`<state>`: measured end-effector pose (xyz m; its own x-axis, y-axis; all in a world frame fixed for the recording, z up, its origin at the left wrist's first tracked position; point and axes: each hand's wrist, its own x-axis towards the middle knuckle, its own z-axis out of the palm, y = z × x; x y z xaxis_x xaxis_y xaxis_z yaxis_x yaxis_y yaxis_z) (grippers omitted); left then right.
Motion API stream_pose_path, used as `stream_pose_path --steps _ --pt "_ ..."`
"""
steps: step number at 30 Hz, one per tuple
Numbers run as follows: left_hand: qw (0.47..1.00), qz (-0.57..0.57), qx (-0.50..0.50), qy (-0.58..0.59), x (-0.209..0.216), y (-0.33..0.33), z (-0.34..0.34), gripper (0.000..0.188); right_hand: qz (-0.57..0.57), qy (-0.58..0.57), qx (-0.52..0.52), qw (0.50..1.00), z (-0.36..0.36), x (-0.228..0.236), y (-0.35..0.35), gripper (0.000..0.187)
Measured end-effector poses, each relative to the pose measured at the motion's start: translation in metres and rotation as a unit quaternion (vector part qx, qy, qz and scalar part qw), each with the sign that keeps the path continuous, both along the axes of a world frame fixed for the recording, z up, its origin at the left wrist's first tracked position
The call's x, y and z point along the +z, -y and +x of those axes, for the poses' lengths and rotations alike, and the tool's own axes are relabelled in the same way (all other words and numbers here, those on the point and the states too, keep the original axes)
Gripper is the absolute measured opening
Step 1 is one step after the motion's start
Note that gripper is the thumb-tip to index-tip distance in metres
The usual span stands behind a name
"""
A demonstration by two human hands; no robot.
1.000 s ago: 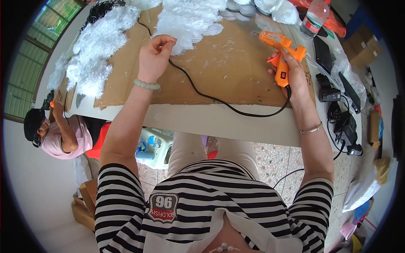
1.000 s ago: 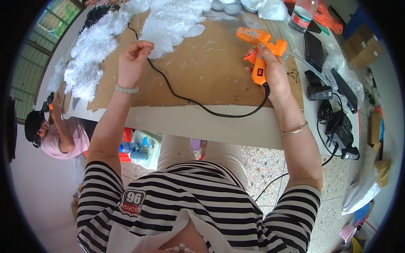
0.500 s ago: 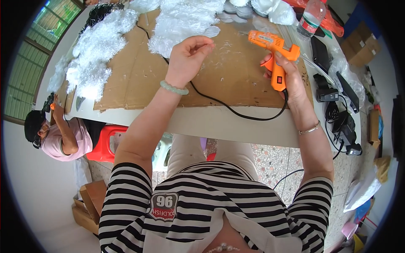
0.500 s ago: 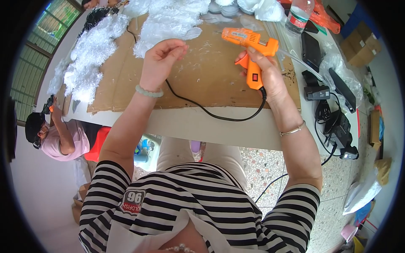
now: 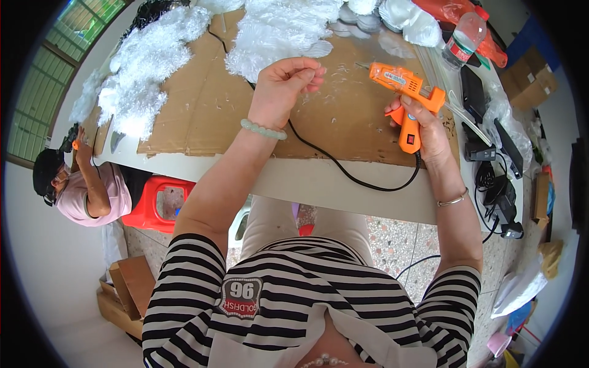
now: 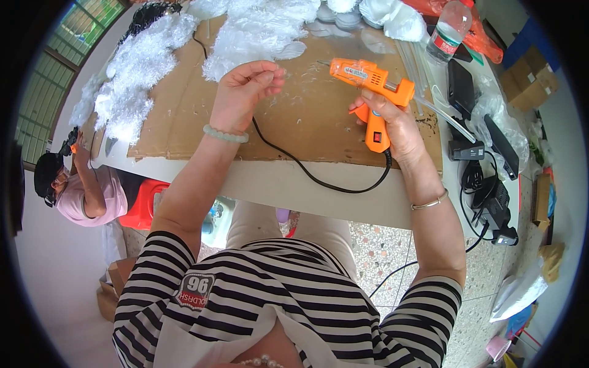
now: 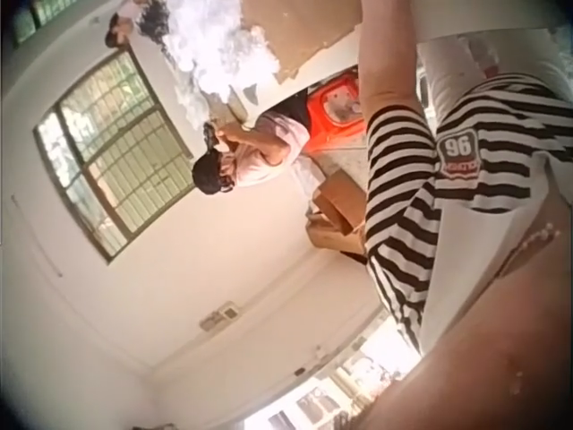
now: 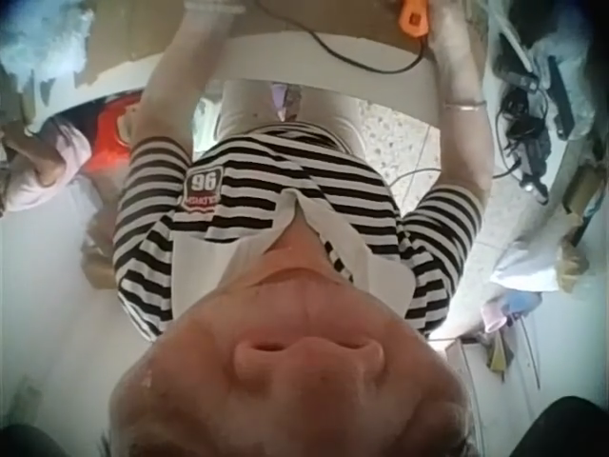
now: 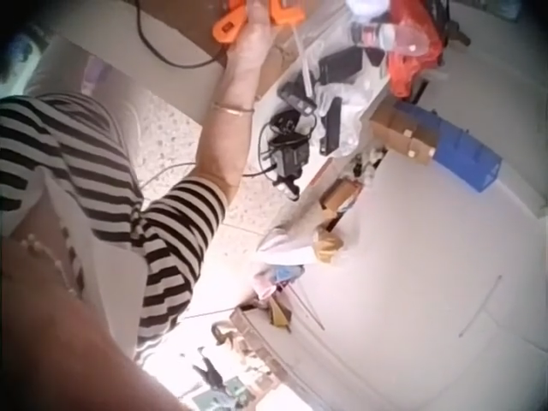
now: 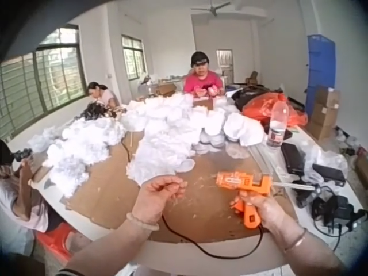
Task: Using a hot glue gun to attach white fiberfill stuffing to a cardboard surface to create decorative shapes.
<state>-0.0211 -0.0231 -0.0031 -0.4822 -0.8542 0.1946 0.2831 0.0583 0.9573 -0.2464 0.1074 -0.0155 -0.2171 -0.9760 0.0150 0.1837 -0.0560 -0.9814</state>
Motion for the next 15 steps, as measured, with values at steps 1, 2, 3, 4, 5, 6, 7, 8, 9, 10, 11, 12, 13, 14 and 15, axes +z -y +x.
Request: stream_pose_path --steps 1,2,3,4,5,6,7,8,9,10,11,12,13,14,15 --pt "1.0 0.006 0.004 -0.007 0.0 0.0 0.0 0.011 0.001 0.0 0.001 1.0 0.0 -0.001 0.0 0.027" --pt "1.0 0.01 0.011 -0.014 0.0 0.0 0.001 0.009 -0.007 0.0 -0.002 1.0 0.001 0.0 0.001 0.027" --pt "1.0 0.01 0.014 -0.014 -0.001 0.001 0.002 0.009 -0.015 0.0 -0.005 1.0 0.003 0.0 0.001 0.028" --pt "1.0 -0.002 0.026 -0.008 -0.004 0.003 0.003 0.007 -0.015 -0.001 -0.002 1.0 0.003 0.001 0.001 0.028" --pt "0.999 -0.014 0.037 -0.001 -0.006 0.005 0.004 0.007 -0.018 -0.007 -0.002 1.0 0.003 0.001 0.0 0.028" --pt "0.999 -0.016 0.042 -0.001 -0.007 0.005 0.004 0.007 -0.021 -0.013 -0.002 1.0 0.003 0.001 0.0 0.028" --pt "0.999 -0.012 0.045 -0.008 -0.008 0.004 0.004 0.008 -0.023 -0.013 0.003 1.0 0.002 0.001 -0.001 0.028" --pt "0.999 -0.008 0.049 -0.014 -0.008 0.003 0.005 0.009 -0.018 -0.027 0.0 0.999 0.002 0.0 -0.001 0.028" --pt "0.998 -0.01 0.055 -0.014 -0.007 0.003 0.006 0.009 -0.014 -0.042 -0.002 0.999 0.002 0.0 -0.001 0.028" --pt "0.998 -0.01 0.058 -0.014 -0.006 0.002 0.006 0.01 -0.013 -0.031 0.0 0.999 0.003 0.0 0.0 0.028" --pt "0.998 -0.008 0.059 -0.016 -0.005 0.003 0.007 0.01 -0.015 -0.031 0.004 0.999 0.003 -0.001 0.0 0.028" --pt "0.998 -0.01 0.063 -0.017 -0.004 0.004 0.009 0.01 -0.021 -0.032 -0.002 0.999 0.003 -0.003 0.0 0.028" --pt "0.997 -0.01 0.075 -0.003 -0.002 0.007 0.011 0.009 -0.027 -0.032 -0.009 0.999 0.003 -0.003 0.0 0.028" --pt "0.996 -0.01 0.087 0.012 0.001 0.009 0.012 0.009 -0.026 -0.014 0.0 1.0 0.004 -0.003 -0.001 0.028" --pt "0.996 -0.012 0.09 0.011 0.006 0.013 0.014 0.009 -0.028 -0.015 0.003 0.999 0.005 -0.002 -0.001 0.028"
